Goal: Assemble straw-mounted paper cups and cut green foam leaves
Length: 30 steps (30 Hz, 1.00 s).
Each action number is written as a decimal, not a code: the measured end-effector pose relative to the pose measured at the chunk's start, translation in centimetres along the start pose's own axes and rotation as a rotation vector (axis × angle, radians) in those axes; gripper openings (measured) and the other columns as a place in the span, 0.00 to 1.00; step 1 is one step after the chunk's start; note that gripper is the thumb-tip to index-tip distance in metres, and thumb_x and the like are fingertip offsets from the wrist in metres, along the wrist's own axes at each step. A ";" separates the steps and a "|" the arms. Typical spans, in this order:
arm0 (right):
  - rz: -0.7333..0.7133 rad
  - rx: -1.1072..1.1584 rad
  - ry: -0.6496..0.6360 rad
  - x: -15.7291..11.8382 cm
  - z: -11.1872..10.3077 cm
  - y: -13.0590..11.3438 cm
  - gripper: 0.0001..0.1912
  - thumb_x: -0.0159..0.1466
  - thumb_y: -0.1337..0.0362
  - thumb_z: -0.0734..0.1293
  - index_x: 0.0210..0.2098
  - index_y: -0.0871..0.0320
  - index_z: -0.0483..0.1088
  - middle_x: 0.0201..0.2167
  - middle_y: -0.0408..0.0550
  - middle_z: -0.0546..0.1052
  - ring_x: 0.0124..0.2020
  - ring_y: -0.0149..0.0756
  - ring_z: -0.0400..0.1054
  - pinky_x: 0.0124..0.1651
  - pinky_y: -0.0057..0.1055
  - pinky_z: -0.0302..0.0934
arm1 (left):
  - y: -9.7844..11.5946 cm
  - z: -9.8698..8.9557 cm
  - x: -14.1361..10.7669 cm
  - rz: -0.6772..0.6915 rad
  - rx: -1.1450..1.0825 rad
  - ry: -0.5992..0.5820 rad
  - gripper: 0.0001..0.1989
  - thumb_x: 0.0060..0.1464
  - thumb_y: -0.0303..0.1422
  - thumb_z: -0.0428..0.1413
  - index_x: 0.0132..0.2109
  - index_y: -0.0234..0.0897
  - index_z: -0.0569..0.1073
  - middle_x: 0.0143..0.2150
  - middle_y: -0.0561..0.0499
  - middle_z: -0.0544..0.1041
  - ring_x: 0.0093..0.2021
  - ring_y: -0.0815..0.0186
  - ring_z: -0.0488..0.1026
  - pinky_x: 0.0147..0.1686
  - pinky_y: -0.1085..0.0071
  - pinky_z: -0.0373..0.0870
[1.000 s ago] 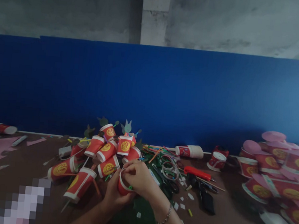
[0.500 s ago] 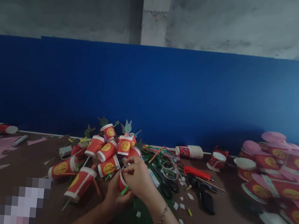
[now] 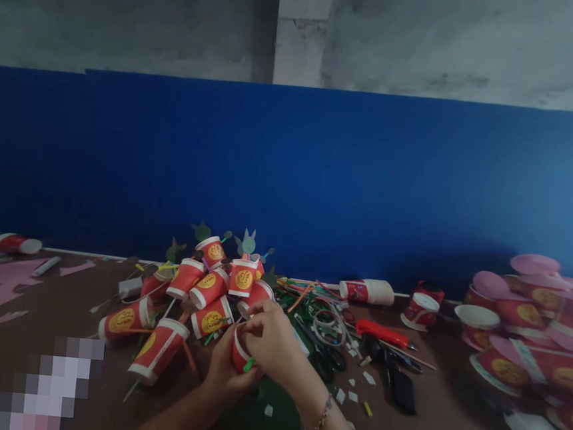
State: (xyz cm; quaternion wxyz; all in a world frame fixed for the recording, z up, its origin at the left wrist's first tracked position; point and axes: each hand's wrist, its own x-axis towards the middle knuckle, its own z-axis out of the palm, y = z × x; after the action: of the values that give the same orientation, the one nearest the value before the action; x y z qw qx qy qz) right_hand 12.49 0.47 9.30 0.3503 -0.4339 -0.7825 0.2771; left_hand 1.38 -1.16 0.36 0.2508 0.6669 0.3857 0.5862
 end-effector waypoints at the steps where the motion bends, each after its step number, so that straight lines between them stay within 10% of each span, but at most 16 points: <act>1: 0.003 0.018 -0.003 0.0 0.1 -0.1 0.10 0.50 0.75 0.64 0.19 0.58 0.75 0.38 0.48 0.71 0.38 0.35 0.67 0.39 0.27 0.62 | 0.0 0.0 0.0 0.010 0.000 0.005 0.21 0.40 0.34 0.59 0.44 0.36 0.64 0.38 0.48 0.72 0.37 0.61 0.71 0.37 0.66 0.68; 30: 0.082 0.042 0.007 0.1 0.2 -0.2 0.09 0.50 0.72 0.64 0.18 0.58 0.74 0.32 0.46 0.74 0.34 0.33 0.69 0.36 0.26 0.62 | -0.1 -0.2 0.0 0.015 0.069 0.086 0.23 0.39 0.33 0.59 0.45 0.36 0.65 0.38 0.49 0.72 0.37 0.61 0.71 0.37 0.67 0.69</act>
State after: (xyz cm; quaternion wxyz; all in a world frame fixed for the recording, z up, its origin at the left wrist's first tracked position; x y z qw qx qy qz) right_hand 12.18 0.49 9.32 0.3505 -0.4590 -0.7568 0.3062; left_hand 1.15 -1.09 0.31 0.2063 0.6523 0.4112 0.6024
